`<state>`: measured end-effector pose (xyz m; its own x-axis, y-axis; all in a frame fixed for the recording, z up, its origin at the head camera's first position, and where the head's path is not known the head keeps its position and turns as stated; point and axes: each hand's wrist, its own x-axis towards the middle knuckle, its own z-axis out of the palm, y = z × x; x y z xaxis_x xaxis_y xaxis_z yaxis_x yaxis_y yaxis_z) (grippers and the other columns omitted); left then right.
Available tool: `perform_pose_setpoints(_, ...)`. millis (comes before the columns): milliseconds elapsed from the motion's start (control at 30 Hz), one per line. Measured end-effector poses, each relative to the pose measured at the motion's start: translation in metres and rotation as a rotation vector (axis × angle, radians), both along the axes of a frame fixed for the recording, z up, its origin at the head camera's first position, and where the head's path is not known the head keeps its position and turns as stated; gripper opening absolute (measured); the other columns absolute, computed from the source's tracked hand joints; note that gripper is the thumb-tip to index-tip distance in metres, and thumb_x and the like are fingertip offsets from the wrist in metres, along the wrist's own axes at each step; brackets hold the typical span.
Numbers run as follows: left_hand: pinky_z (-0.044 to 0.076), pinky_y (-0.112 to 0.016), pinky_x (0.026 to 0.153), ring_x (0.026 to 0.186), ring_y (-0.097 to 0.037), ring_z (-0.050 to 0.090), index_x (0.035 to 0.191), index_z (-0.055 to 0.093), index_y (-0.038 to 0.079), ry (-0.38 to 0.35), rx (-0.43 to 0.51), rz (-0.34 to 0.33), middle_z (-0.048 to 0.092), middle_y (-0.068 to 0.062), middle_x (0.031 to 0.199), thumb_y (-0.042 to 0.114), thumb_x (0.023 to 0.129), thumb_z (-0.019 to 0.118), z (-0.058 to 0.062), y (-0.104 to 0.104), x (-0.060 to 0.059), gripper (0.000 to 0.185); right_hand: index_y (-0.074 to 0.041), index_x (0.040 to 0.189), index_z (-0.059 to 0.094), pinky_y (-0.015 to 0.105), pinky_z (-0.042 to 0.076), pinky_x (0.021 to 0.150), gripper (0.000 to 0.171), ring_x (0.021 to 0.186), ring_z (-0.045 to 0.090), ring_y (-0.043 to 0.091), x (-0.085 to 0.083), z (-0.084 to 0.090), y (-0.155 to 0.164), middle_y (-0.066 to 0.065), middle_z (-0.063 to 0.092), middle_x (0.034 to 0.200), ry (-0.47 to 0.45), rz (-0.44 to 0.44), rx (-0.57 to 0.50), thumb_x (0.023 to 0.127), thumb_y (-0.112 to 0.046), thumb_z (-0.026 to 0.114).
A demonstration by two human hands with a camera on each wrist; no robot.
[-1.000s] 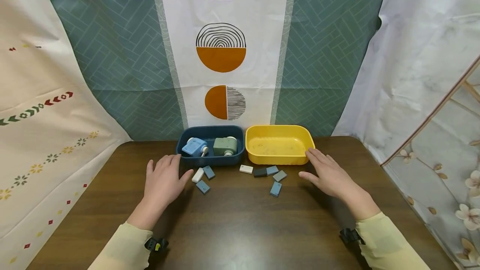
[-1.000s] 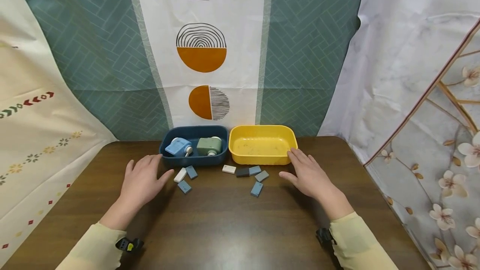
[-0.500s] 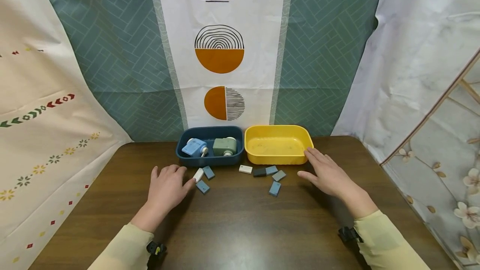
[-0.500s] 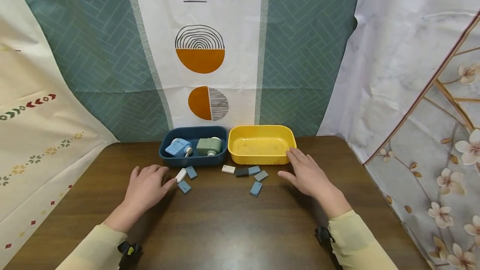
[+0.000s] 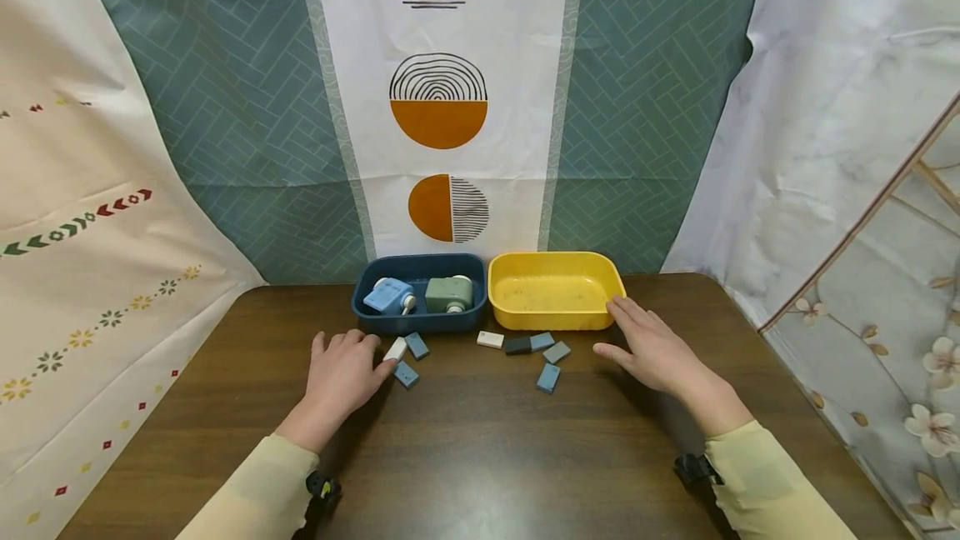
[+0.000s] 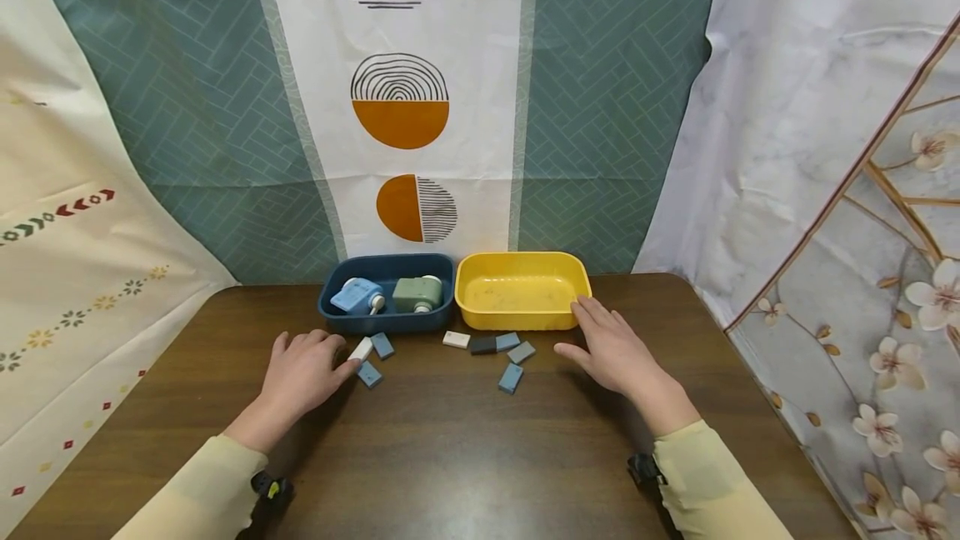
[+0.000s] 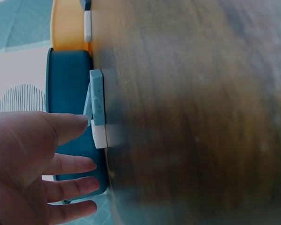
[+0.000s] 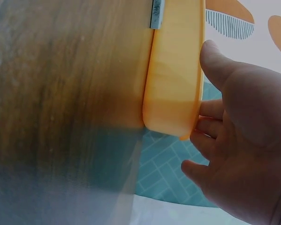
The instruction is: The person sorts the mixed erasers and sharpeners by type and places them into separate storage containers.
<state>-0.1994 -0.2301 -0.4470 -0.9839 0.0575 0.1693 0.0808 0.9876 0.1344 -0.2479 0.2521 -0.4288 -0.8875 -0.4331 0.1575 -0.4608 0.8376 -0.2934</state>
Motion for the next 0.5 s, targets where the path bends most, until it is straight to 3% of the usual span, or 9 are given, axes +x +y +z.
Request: perform_pose_setpoints(500, 0.024, -0.082, 0.119, 0.116, -0.048, 0.064, 0.118, 0.079, 0.000, 0.033, -0.021, 0.000, 0.071, -0.025, 0.122, 0.037, 0.099, 0.084, -0.0049, 0.0057, -0.0060, 0.042, 0.010, 0.165, 0.039, 0.068, 0.024, 0.128, 0.084, 0.161, 0.030, 0.050, -0.0012, -0.0011, 0.0021, 0.032, 0.033, 0.173, -0.002, 0.003, -0.006, 0.109, -0.043, 0.071)
